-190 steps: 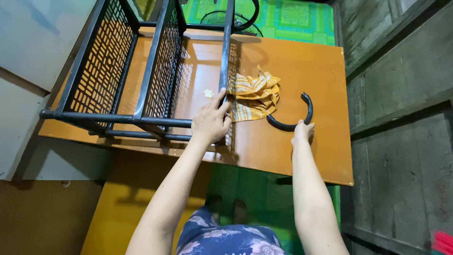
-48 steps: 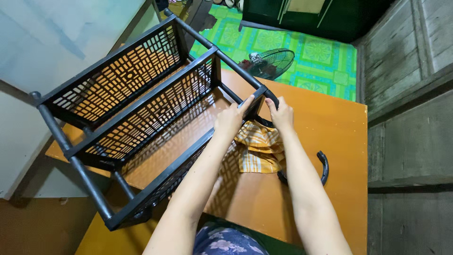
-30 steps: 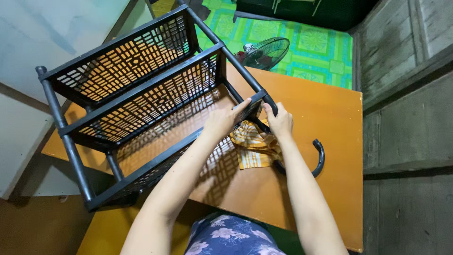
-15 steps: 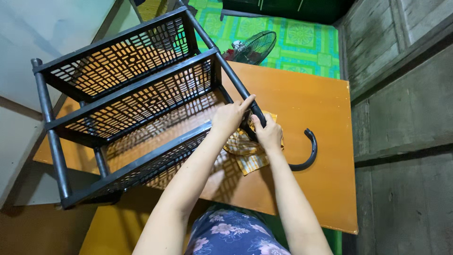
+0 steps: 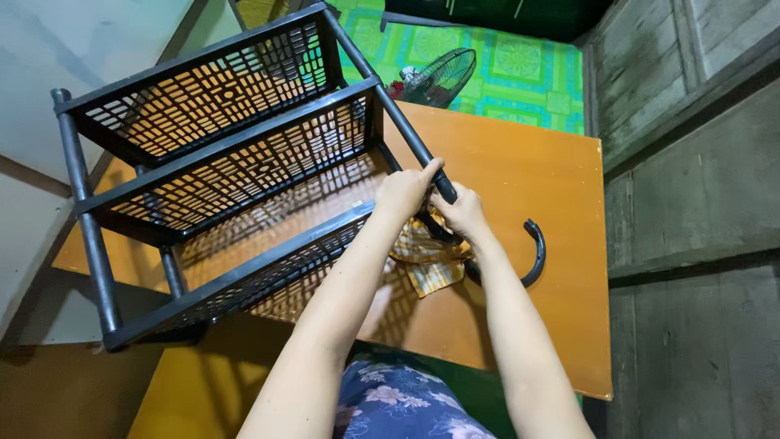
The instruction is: The person disassembles a black plastic three-tier storage rack on a wooden table. They remove curved and straight support rods one by one, then detach the plastic shelves and lay them flat on the table.
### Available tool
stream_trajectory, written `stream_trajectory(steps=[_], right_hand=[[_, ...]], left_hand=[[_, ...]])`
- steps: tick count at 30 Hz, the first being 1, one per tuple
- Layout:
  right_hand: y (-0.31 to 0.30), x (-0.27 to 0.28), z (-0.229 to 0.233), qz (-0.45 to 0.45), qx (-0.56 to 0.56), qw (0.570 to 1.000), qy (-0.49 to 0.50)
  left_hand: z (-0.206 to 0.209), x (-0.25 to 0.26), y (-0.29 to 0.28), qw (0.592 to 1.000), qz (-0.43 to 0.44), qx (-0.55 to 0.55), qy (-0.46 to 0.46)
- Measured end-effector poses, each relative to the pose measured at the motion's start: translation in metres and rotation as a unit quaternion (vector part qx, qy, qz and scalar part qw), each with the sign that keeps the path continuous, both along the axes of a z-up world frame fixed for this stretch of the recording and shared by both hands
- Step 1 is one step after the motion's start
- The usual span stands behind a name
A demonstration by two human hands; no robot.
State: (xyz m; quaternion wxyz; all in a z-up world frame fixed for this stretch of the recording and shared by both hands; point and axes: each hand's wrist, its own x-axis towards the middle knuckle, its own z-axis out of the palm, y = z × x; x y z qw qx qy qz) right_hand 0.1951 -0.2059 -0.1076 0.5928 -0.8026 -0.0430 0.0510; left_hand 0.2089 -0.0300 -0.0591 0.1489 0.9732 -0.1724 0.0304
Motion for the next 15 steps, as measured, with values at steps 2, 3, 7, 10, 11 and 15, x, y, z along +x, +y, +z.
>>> stream_trajectory(steps=[2,3,7,10,11,15], right_hand=[[-0.004,0.006,-0.002,0.031,0.054,0.998,0.031],[-0.005,0.009,-0.004,0.037,0.065,0.996,0.046],[0.003,0.003,-0.016,-0.081,-0.17,0.976,-0.11],[0.006,0.001,-0.02,-0.113,-0.206,0.96,-0.155],[0.005,0.004,-0.019,-0.09,-0.173,0.973,-0.123],[-0.003,0.01,-0.015,-0.021,-0.031,0.999,-0.003]], left_hand=[[0.0,0.002,0.0,1.0,-0.001,-0.002,0.006],[0.0,0.004,0.0,1.0,-0.002,-0.001,0.009],[-0.006,0.003,-0.001,1.0,0.006,0.001,-0.007],[-0.009,0.002,0.0,1.0,0.012,-0.003,-0.01],[-0.009,0.002,0.001,1.0,0.009,-0.008,-0.015],[-0.009,0.005,0.002,0.999,-0.003,-0.023,-0.022]])
